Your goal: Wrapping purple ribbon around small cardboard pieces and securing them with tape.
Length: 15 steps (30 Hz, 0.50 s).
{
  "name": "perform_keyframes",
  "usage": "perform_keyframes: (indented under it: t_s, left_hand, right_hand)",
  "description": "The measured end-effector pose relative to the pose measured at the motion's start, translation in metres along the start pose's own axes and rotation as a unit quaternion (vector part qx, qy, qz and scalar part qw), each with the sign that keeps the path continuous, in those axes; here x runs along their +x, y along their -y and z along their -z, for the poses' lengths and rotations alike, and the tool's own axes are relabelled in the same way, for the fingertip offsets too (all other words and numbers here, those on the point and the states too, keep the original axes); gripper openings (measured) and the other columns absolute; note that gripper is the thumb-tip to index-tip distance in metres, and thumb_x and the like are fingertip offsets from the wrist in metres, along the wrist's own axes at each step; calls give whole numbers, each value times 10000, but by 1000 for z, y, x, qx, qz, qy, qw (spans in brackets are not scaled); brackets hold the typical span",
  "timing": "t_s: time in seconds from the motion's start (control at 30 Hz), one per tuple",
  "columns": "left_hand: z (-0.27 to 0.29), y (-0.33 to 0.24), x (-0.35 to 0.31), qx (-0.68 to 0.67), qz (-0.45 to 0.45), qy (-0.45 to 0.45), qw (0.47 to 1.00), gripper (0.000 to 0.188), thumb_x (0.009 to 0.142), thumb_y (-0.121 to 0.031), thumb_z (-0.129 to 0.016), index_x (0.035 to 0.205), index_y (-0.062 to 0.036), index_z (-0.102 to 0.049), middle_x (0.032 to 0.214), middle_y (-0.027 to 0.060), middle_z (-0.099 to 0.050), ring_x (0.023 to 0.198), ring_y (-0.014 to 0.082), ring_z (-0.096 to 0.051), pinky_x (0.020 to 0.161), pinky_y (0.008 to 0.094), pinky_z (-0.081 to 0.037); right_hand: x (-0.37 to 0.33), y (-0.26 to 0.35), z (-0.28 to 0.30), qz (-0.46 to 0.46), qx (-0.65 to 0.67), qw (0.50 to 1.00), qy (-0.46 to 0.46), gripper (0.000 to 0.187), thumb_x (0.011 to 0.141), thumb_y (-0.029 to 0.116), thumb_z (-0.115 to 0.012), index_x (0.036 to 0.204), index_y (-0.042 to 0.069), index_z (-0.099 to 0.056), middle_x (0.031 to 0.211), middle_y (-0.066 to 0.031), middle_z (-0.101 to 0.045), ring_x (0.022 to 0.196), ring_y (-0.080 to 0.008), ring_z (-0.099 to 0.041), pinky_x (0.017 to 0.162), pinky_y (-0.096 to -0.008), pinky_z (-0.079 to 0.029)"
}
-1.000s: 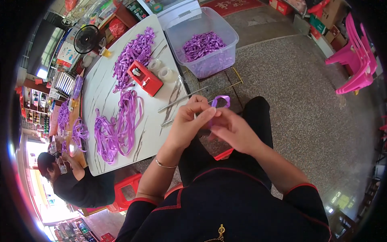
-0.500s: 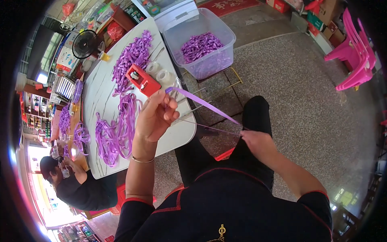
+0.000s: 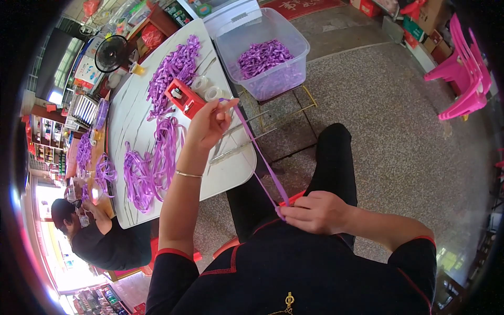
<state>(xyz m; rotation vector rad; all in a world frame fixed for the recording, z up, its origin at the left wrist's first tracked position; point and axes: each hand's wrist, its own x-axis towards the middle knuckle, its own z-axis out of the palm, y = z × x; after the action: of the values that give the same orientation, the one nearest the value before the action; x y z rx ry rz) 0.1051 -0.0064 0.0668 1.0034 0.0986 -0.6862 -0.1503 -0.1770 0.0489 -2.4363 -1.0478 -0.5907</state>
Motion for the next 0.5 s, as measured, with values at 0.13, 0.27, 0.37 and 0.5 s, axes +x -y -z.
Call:
perform_keyframes:
  t_s: [0.13, 0.27, 0.37, 0.5]
  left_hand:
    - [-1, 4, 4, -18, 31, 4, 999, 189, 869, -101, -493, 716, 8, -470, 1028, 252, -567, 476, 49, -418, 531, 195, -461]
    - [10, -9, -3, -44, 48, 29, 997, 186, 866, -102, -470, 716, 8, -480, 934, 226, -598, 459, 52, -397, 487, 199, -440]
    - [18, -16, -17, -2, 24, 42, 999, 193, 867, -107, -472, 711, 6, -482, 915, 229, -601, 434, 43, -377, 449, 175, -418]
    - [19, -18, -27, 15, 24, 20, 999, 196, 870, -106, -469, 708, 3, -483, 905, 230, -603, 417, 50, -367, 431, 175, -413]
  right_hand:
    - [4, -3, 10, 25, -6, 1000, -2, 136, 707, 145, -619, 836, 103, -630, 966, 21, -602, 758, -97, -561, 546, -221, -414]
    - [-22, -12, 9, -59, -1, 998, 20, 117, 709, 145, -630, 811, 90, -622, 830, 0, -590, 714, -120, -564, 546, -242, -423]
    - [-35, -23, 7, -132, -17, 991, 18, 128, 703, 147, -636, 812, 83, -615, 744, -5, -567, 676, -141, -561, 548, -278, -431]
    - [-29, -22, 11, -118, -34, 992, 36, 138, 694, 136, -640, 815, 74, -619, 806, -16, -595, 690, -150, -568, 551, -281, -430]
